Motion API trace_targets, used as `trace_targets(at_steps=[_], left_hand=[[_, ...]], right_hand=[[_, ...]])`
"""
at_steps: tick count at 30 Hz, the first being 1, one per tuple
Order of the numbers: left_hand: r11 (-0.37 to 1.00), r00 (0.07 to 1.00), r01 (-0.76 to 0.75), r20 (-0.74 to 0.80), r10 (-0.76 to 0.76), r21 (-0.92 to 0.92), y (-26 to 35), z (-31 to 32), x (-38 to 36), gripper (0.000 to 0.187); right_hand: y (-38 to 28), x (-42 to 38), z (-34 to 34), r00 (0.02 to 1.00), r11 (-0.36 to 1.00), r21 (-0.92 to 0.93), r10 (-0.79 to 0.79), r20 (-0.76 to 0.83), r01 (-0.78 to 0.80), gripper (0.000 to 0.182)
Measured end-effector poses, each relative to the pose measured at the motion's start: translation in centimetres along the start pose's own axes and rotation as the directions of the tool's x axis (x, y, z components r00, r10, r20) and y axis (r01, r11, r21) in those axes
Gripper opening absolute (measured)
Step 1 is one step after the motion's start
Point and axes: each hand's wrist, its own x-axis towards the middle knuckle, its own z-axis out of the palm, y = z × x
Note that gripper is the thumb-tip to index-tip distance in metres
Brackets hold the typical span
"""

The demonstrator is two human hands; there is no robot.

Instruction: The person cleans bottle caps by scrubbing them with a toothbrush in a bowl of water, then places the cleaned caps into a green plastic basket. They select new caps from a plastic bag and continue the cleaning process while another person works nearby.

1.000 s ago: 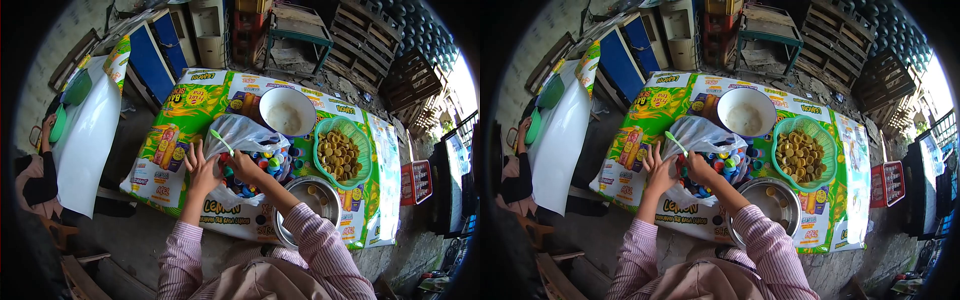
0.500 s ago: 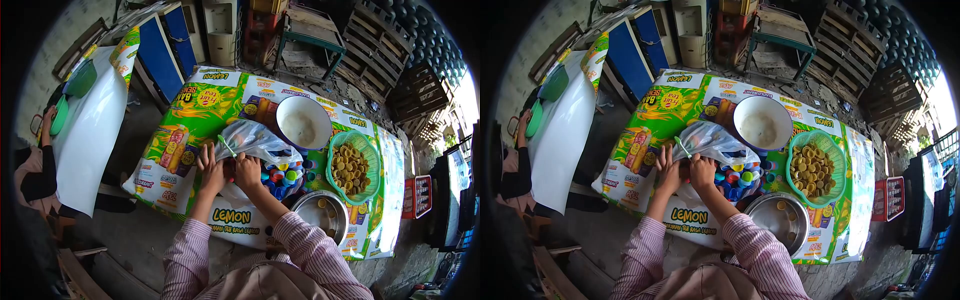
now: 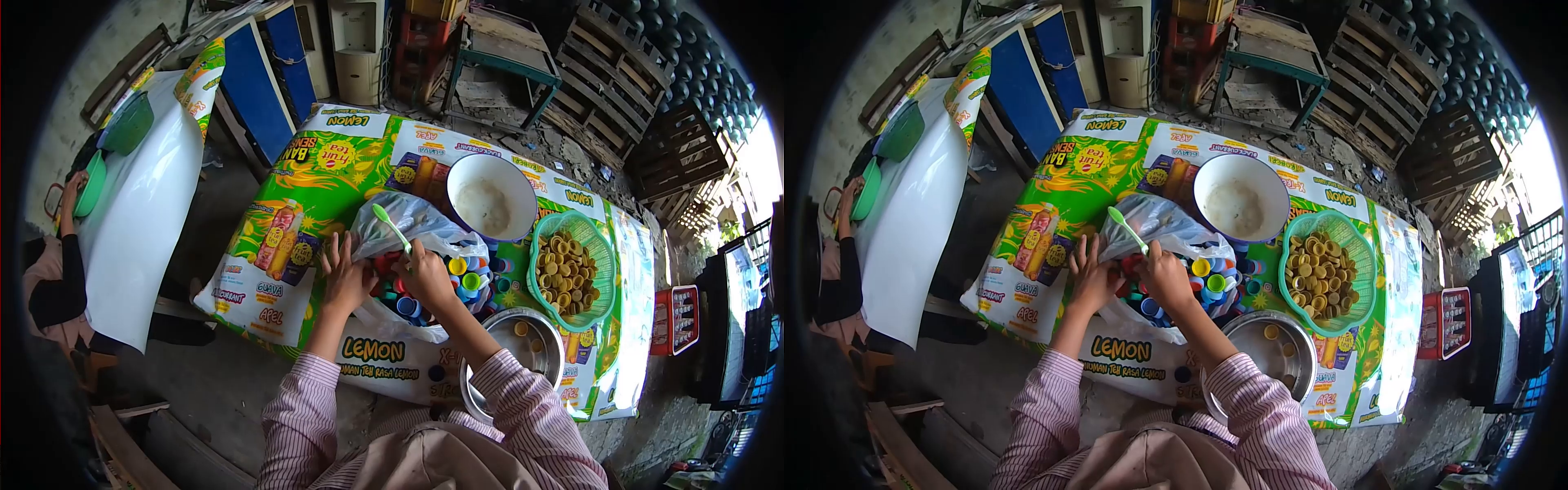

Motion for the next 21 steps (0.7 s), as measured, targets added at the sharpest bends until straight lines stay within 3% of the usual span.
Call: trace_targets(at_steps=[2,3,6,8,10,12,14,16,18,21], left_hand=[[0.998,0.999,-0.014,-0.048,0.011,-0.061,-0.1,-0.8,-0.9,0.029],[0.992,0.995,-0.032,-0.103,0.020,-0.119,0.0,-1.3,-1.1,0.028],[0.979,0.989,-0.074,-0.142,0.047,-0.192,0.7,-3.0,-2.2,0.027],[0.947,0.968,-0.160,-0.232,0.096,-0.277,1.3,-4.2,-2.8,0.029],[0.891,0.947,-0.221,-0.306,0.099,-0.397,2.2,-5.5,-3.4,0.030],[0.719,0.916,-0.280,-0.402,0.000,-0.637,2.9,-5.5,-4.0,0.031],[0.683,0.929,-0.172,-0.347,-0.127,-0.710,4.9,-6.1,-5.7,0.030],[0.766,0.922,-0.311,-0.373,0.101,-0.562,7.5,-5.8,-6.5,0.040],[0.736,0.912,-0.402,-0.313,0.266,-0.544,11.8,-5.6,-7.2,0.050],[0.769,0.873,-0.474,-0.119,0.472,-0.428,16.4,-3.3,-8.2,0.076]], right_hand=[[-0.5,-0.3,-1.5,0.997,0.967,0.252,0.001,-0.076,0.018,0.032],[-0.6,-0.4,-2.2,0.995,0.955,0.294,0.006,-0.103,0.025,0.033],[-1.1,-1.4,-4.9,0.972,0.836,0.542,0.190,-0.135,-0.088,0.031],[-0.2,-2.5,-7.1,0.948,0.807,0.568,0.286,-0.138,-0.161,0.030],[0.3,-4.3,-9.8,0.924,0.660,0.742,0.346,-0.160,-0.118,0.030],[0.8,-7.3,-13.4,0.908,0.699,0.686,0.396,-0.137,-0.202,0.028],[1.6,-11.0,-15.7,0.890,0.804,0.519,0.427,-0.162,-0.291,0.028],[2.0,-14.6,-17.0,0.863,0.838,0.387,0.476,-0.171,-0.385,0.027],[3.3,-17.5,-17.0,0.856,0.885,0.213,0.459,-0.238,-0.415,0.025],[4.3,-20.6,-16.4,0.827,0.865,0.128,0.502,-0.253,-0.486,0.030]])
